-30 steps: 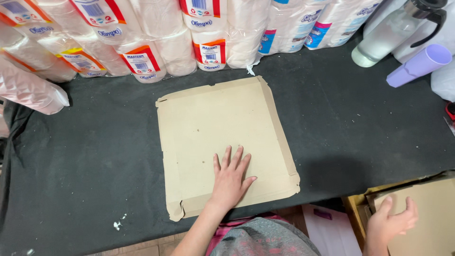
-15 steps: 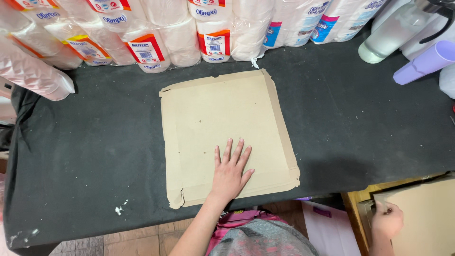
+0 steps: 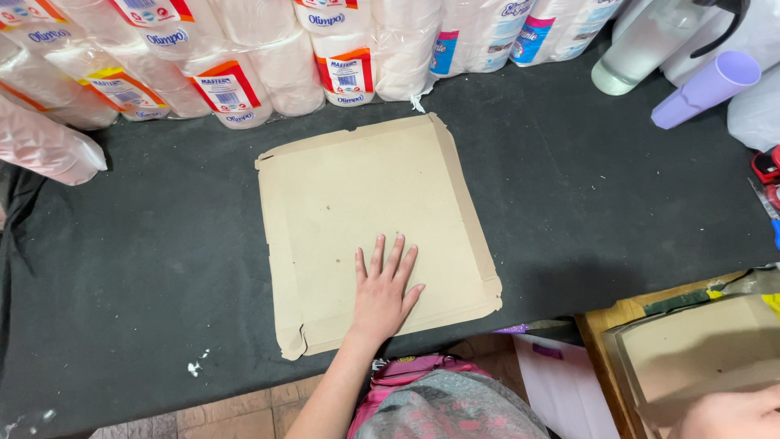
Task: The person unfolds and folds flat cardboard pizza boxes by hand on a counter, pressing along the pre-scored lines and side flaps to shape and stack them.
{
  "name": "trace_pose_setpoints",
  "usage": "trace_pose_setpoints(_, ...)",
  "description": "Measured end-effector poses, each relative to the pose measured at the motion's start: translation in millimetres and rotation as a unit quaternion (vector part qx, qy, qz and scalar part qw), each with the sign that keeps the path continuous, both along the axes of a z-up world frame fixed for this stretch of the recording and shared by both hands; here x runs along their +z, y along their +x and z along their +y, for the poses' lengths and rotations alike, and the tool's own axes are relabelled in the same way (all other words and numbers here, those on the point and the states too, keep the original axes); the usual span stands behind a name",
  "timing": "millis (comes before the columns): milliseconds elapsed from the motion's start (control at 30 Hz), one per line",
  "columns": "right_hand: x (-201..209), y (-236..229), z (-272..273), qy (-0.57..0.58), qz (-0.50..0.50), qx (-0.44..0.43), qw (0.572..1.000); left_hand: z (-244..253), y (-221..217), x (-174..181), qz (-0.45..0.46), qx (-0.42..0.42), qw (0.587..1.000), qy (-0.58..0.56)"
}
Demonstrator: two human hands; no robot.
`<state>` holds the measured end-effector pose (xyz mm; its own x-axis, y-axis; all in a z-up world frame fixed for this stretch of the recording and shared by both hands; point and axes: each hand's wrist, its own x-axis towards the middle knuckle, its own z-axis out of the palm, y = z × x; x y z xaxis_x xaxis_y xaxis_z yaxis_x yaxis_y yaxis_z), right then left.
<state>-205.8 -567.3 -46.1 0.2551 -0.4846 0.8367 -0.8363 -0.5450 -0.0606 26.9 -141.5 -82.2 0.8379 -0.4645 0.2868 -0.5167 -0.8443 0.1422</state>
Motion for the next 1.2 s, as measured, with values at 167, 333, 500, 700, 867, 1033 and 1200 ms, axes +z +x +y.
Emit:
trace_pose_setpoints(167,105.6,62.1,115.7,0.148,-0.096,0.208,0.962,-0.5,-3.6,0.1,0.005,0.003,1.000,0.003)
trace_pose_setpoints(333,108.2,111.6,121.9,0.074,-0.117,0.508,0.850,3.1,-1.7,9.5,0.038,-0.004,0.999,-0.038)
trace_pose_setpoints(500,75.3,155.3,155.2,0.119,0.087,0.698,0.700,22.3,-2.9,32.9,0.124,-0.006,0.959,-0.256)
trace_pose_setpoints(700,76.2,178.6,207.7,0.113,0.226,0.770,0.586,96.1,-7.8,44.9,-0.120,0.028,0.960,-0.253)
trace_pose_setpoints(867,47.4,189.0,201.8,0.131,0.254,0.740,0.609,99.9,-32.5,58.4,-0.052,-0.035,0.988,-0.139)
trace_pose_setpoints(1033,23.8,194.2,188.7,0.234,0.240,0.678,0.654,56.0,-30.8,50.0,-0.041,-0.050,0.973,-0.220)
trace_pose_setpoints(1200,17.8,185.4,195.3,0.413,0.089,0.620,0.661,15.4,-22.3,39.3,-0.027,0.024,0.973,-0.229)
